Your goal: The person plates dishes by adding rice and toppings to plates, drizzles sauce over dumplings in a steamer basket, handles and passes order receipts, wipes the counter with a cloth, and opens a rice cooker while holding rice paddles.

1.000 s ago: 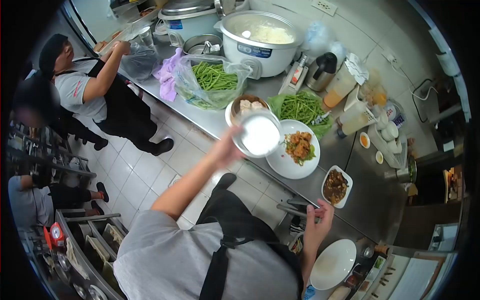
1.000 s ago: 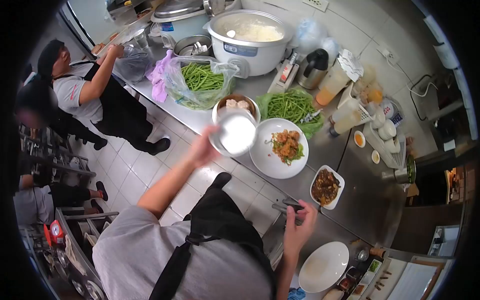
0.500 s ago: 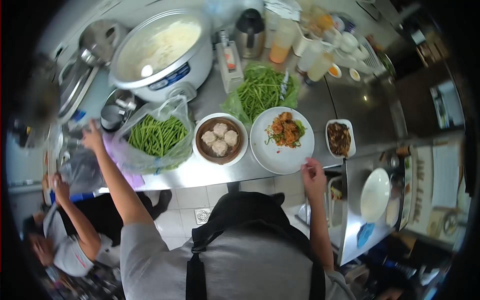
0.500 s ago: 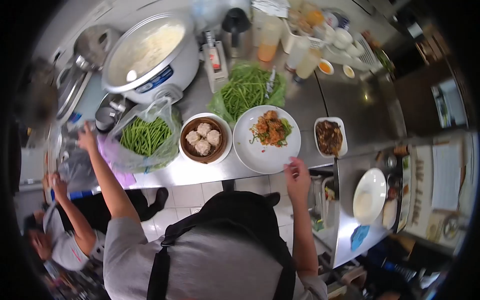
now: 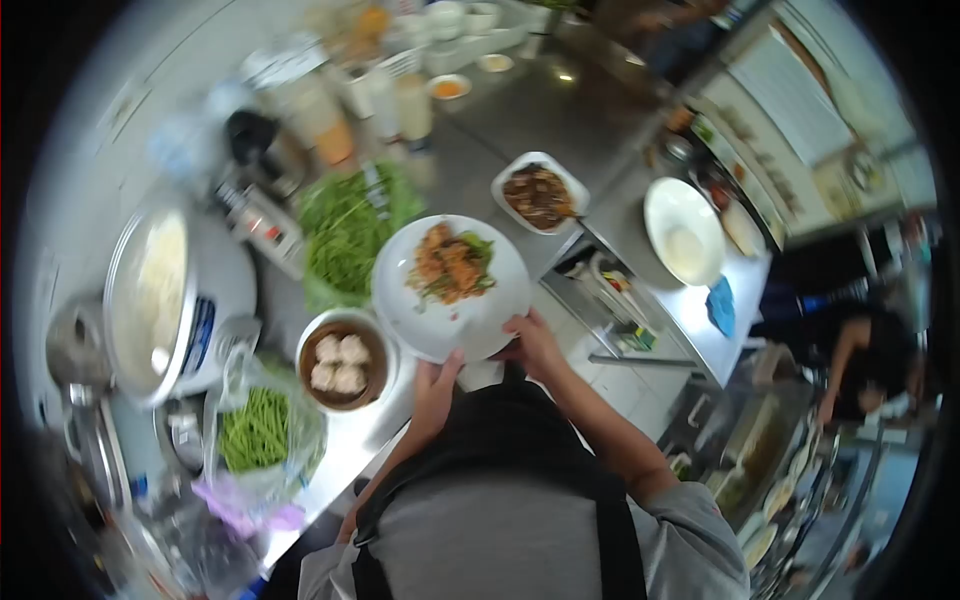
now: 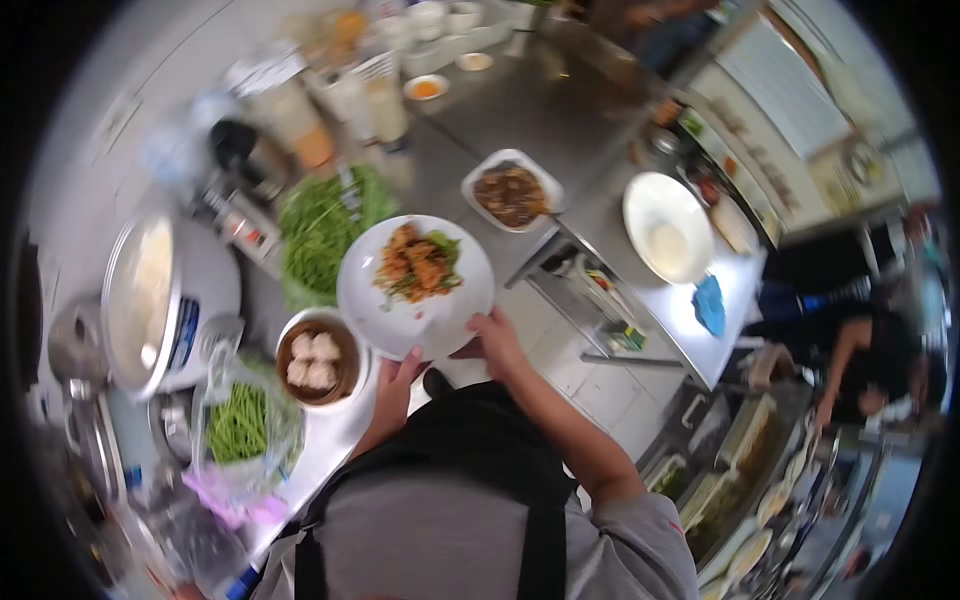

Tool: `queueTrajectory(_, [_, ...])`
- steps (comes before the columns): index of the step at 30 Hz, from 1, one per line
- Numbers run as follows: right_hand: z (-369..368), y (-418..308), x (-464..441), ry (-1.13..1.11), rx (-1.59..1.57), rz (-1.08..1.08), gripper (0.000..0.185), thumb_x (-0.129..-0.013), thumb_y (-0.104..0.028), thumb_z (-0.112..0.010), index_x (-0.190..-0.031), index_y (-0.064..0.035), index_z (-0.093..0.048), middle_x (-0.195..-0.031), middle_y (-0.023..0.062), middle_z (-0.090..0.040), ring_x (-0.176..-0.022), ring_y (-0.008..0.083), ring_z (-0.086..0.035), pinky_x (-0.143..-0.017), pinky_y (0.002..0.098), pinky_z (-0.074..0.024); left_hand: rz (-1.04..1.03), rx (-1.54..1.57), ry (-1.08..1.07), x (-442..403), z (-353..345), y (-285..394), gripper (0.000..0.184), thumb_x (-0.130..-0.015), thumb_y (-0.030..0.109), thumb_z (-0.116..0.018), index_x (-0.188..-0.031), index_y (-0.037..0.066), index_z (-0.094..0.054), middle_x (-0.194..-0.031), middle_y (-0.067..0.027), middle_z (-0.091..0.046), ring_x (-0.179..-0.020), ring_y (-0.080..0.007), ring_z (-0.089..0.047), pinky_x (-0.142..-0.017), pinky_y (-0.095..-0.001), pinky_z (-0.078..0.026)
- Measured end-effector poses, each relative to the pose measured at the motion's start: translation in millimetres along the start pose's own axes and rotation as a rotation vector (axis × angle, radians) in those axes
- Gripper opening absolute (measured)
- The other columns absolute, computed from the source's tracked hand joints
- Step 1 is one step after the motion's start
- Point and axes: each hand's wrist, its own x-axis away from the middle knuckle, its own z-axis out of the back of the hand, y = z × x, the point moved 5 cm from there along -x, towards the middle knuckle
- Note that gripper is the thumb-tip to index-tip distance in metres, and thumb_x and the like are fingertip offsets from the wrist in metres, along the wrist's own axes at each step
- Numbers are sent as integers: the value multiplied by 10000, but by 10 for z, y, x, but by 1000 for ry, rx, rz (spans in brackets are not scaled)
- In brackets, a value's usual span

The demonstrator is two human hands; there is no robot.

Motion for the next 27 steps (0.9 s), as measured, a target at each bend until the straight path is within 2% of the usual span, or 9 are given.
queueTrajectory(4, [101, -381, 316, -41, -51, 200, 496, -863, -230, -568, -1278, -31, -385, -1065, 173, -604, -760, 286, -674, -647, 402, -590, -73, 246, 10, -278, -567, 364, 555, -846, 87, -459, -1361, 21, -260, -1239, -159, -494, -1121, -289, -544, -833, -422, -551])
queueTrajectory(8, [468, -1045, 603, -85, 122, 181, 605, -886, -359, -614, -1328, -25, -369, -1011, 140, -638, -755, 212, -671, -665, 317, -557, 17, 34, -206, -988, -1159, 753, 563, -766, 108, -425, -1299, -34, -314, -1179, -229, -523, -950, -362, -633, -634, -437, -611])
queueTrajectory(9, [698, -1178, 614, -49, 202, 247, 594, -887, -339, -617, -1335, -26, -382, -1008, 131, -641, -760, 195, -664, -672, 307, -548, 57, 0, -274, -1236, -1313, 757, 583, -760, 125, -438, -1303, -26, -288, -1192, -231, -508, -907, -362, -646, -582, -414, -616])
queueTrajectory(13, [1812, -1820, 668, 170, 593, 596, 512, -884, -247, -636, -1323, -39, -476, -1016, 80, -652, -795, 123, -629, -687, 259, -505, 149, -306, -410, -2004, -2298, 916, 469, -699, 109, -437, -1091, -149, -429, -972, -277, -579, -763, -382, -660, -545, -467, -596])
queueTrajectory(15, [2408, -2219, 703, 326, 689, 660, 443, -870, -207, -647, -1269, -50, -537, -1009, 81, -656, -811, 125, -626, -686, 259, -502, 136, -380, -420, -2335, -2858, 903, 420, -676, 114, -443, -996, -156, -472, -874, -251, -586, -706, -388, -654, -525, -492, -585])
queueTrajectory(18, [3103, -2658, 644, 426, 722, 744, 320, -871, -142, -626, -1183, -68, -614, -960, 90, -663, -773, 140, -622, -666, 265, -500, 108, -534, -391, -2755, -3603, 819, 322, -652, 103, -447, -932, -51, -491, -770, -129, -552, -565, -280, -603, -447, -423, -525])
queueTrajectory(21, [3596, -2873, 484, 467, 739, 767, 260, -856, -121, -637, -1113, -82, -658, -929, 100, -660, -739, 153, -617, -651, 273, -498, -53, -784, -415, -3016, -4310, 881, 283, -632, 97, -448, -892, 0, -502, -733, -80, -500, -551, -213, -546, -408, -335, -434])
queueTrajectory(24, [3693, -3216, 394, 563, 981, 904, 180, -814, -112, -664, -989, -88, -699, -813, 103, -623, -713, 223, -604, -645, 324, -486, -150, -936, -517, -3543, -4774, 720, 513, -632, 100, -439, -1125, -27, -504, -771, -146, -567, -532, -265, -619, -371, -383, -515])
queueTrajectory(27, [3825, -3484, 118, 576, 1229, 1046, 184, -797, -176, -680, -969, -115, -705, -755, 109, -593, -684, 270, -582, -616, 366, -475, -81, -984, -552, -3539, -5145, 622, 424, -612, 121, -463, -1005, -5, -560, -764, -74, -508, -654, -177, -539, -447, -293, -394])
